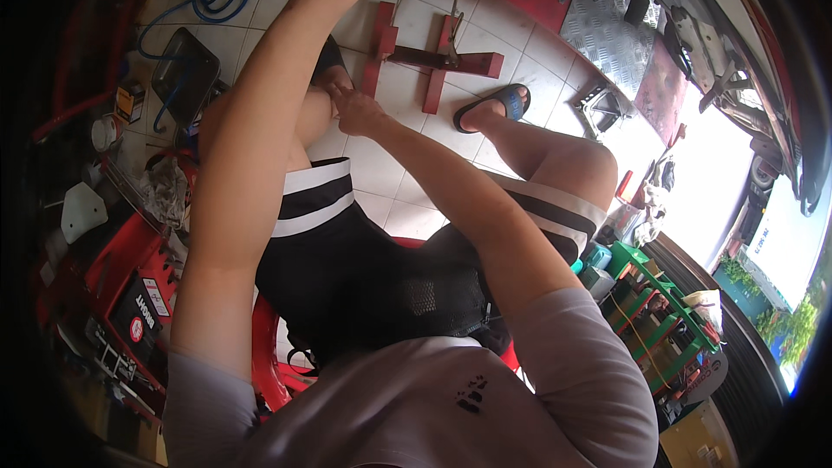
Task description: The person assembles a metal mechanism on a red stand using a wrench and pliers. They tighten bolts and adjust components on the stand, then use pliers to manipulate a small part before placing it on the workbench.
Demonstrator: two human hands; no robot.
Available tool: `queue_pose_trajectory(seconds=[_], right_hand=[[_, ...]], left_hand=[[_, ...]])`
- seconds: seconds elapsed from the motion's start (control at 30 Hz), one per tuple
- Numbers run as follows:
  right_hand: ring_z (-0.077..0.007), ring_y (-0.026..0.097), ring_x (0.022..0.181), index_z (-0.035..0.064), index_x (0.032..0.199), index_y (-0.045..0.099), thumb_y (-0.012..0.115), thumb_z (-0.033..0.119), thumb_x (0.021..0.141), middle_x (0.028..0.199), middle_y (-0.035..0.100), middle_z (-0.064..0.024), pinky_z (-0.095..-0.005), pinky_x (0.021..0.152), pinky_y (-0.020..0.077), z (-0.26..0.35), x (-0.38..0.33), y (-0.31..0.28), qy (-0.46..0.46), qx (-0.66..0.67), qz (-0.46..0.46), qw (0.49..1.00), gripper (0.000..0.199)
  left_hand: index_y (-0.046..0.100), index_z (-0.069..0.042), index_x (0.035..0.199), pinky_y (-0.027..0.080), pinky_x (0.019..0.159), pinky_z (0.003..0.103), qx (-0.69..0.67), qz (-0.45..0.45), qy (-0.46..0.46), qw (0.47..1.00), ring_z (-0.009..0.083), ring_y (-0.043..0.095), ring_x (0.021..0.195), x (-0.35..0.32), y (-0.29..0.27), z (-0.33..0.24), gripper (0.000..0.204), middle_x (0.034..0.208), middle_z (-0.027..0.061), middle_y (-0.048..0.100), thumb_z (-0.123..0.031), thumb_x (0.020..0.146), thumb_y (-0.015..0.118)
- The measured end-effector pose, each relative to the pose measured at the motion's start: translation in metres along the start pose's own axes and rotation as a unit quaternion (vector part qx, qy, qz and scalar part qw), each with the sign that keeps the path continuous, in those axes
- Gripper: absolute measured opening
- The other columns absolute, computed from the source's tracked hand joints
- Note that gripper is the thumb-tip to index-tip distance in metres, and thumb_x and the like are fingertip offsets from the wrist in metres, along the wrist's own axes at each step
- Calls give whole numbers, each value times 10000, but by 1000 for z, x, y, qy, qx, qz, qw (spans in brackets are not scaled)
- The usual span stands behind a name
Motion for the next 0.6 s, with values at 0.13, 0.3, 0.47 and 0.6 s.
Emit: queue_pose_trajectory(seconds=[0.13, 0.3, 0.47, 0.6], right_hand=[[-336, 556, 1117, 59, 1436, 180, 569, 32, 743, 1356, 424, -189, -401, 901, 487, -67, 24, 31, 11, -71, -58, 996, 796], [-316, 598, 1057, 65, 1386, 303, 583, 38, 752, 1331, 470, -158, -435, 786, 530, -30, 20, 4, 69, -69, 45, 994, 694], [-307, 602, 1028, 47, 1161, 591, 510, 66, 769, 1126, 617, -154, -412, 815, 507, 15, -64, -62, 45, -229, 342, 910, 401], [-301, 625, 881, 34, 888, 665, 479, 176, 820, 923, 664, -152, -412, 782, 493, 30, -147, -185, 70, -162, 337, 925, 244]], left_hand=[[604, 109, 789, 511, 741, 483, -56, -4, 32, 998, 451, 622, 797, 6, -11, -23, 289, 778, 336, 600, -157, 828, 500], [608, 108, 794, 512, 773, 471, -43, 19, 29, 998, 451, 619, 837, 10, -11, 5, 263, 800, 338, 603, -127, 808, 492], [616, 109, 824, 501, 818, 456, 10, 24, 31, 999, 438, 617, 881, 14, 21, 13, 247, 852, 333, 610, -107, 781, 503], [638, 67, 837, 492, 806, 453, -23, 38, 35, 998, 416, 623, 864, 7, 35, 15, 194, 866, 289, 631, -73, 751, 534]])
Point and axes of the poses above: each hand's wrist, its own x-axis towards the middle knuckle, its own y-axis out of the palm, z = x × y, the point moved 7 cm from there along x, towards the middle knuckle
